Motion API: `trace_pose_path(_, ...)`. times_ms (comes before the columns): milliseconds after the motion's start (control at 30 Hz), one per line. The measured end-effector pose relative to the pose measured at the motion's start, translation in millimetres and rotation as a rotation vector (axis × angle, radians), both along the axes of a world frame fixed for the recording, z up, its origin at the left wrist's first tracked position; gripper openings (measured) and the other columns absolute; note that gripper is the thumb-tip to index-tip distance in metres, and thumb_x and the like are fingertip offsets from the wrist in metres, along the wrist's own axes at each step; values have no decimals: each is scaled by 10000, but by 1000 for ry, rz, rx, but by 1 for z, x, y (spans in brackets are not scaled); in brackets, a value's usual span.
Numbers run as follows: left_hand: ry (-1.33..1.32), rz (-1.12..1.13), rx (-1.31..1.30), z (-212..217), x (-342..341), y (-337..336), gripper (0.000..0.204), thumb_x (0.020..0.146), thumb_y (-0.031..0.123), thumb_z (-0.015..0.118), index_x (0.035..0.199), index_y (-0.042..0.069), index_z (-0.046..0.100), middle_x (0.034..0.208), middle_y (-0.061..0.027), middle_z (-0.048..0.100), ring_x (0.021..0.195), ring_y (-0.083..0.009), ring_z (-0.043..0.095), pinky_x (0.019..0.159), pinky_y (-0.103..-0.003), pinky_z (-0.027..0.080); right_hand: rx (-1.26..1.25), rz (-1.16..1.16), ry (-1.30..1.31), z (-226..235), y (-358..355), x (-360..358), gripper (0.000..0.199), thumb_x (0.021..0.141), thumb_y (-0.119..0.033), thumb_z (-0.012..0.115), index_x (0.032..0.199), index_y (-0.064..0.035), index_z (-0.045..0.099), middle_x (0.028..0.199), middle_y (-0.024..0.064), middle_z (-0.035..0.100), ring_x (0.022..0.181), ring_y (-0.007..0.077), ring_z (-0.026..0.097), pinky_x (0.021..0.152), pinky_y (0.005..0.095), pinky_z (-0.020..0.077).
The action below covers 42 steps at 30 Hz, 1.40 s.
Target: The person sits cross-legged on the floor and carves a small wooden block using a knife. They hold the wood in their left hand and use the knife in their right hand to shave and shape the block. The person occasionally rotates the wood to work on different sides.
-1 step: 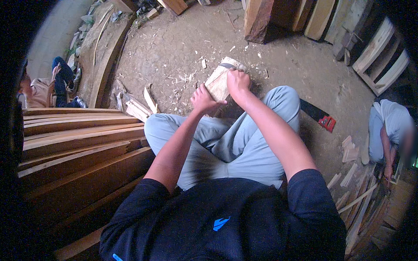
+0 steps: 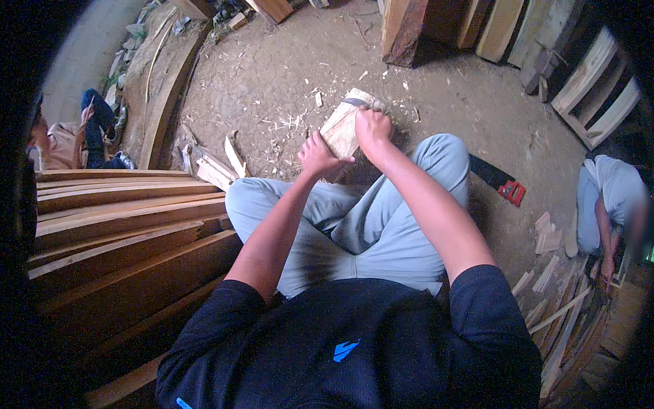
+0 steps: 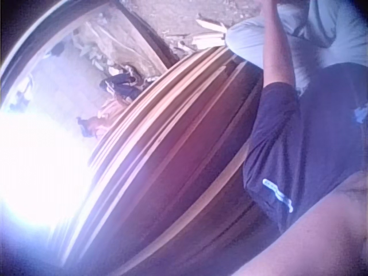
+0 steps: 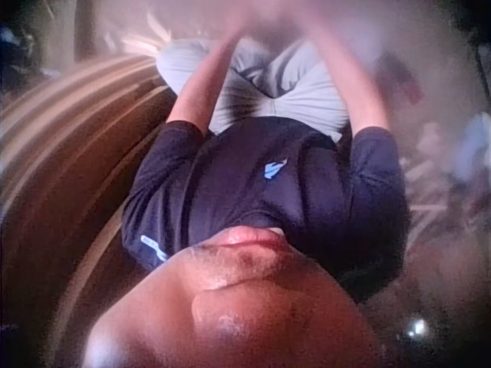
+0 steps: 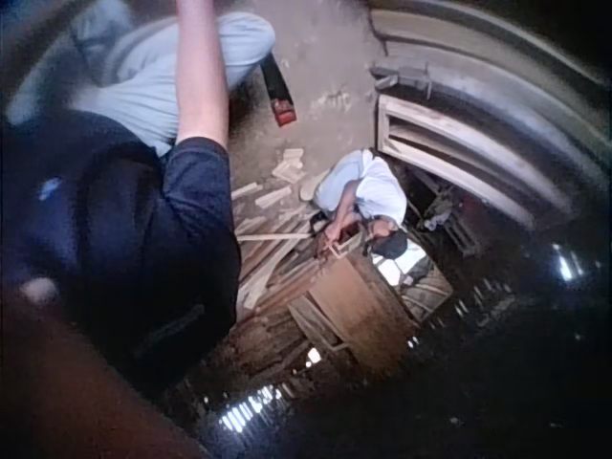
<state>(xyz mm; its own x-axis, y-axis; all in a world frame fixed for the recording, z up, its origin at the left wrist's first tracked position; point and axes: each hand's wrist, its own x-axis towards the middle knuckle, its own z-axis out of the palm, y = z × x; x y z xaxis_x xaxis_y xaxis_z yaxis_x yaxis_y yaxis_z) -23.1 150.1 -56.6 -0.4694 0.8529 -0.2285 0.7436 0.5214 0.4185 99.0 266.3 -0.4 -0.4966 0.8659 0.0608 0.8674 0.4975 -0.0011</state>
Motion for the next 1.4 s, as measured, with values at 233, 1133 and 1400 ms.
trace_pose_path(233,5,-8,40,0,1,-1,1423,423,761,824,1445,-38,240,1390,-227,426,1321,-393,401,1053,-529,324,92,-70,-36,-21,10,-10,234,921,-81,515,1088,-25,669,858,198,716,751,309,737,610,399,601)
trace_pose_path(1133,33,-14,40,-5,1,2,1408,425,773,816,1433,-38,259,1371,-222,445,1306,-391,410,1054,-513,332,31,-104,-25,-42,7,-32,320,923,-98,517,1228,-55,606,942,200,695,800,289,732,626,382,597)
trace_pose_path(1400,15,-2,22,-1,0,-2,1443,428,775,814,1458,-48,227,1400,-250,429,1324,-399,405,1072,-527,320,-119,-35,49,-13,-1,-2,288,935,-85,486,1183,-60,630,942,223,688,834,341,725,701,429,592)
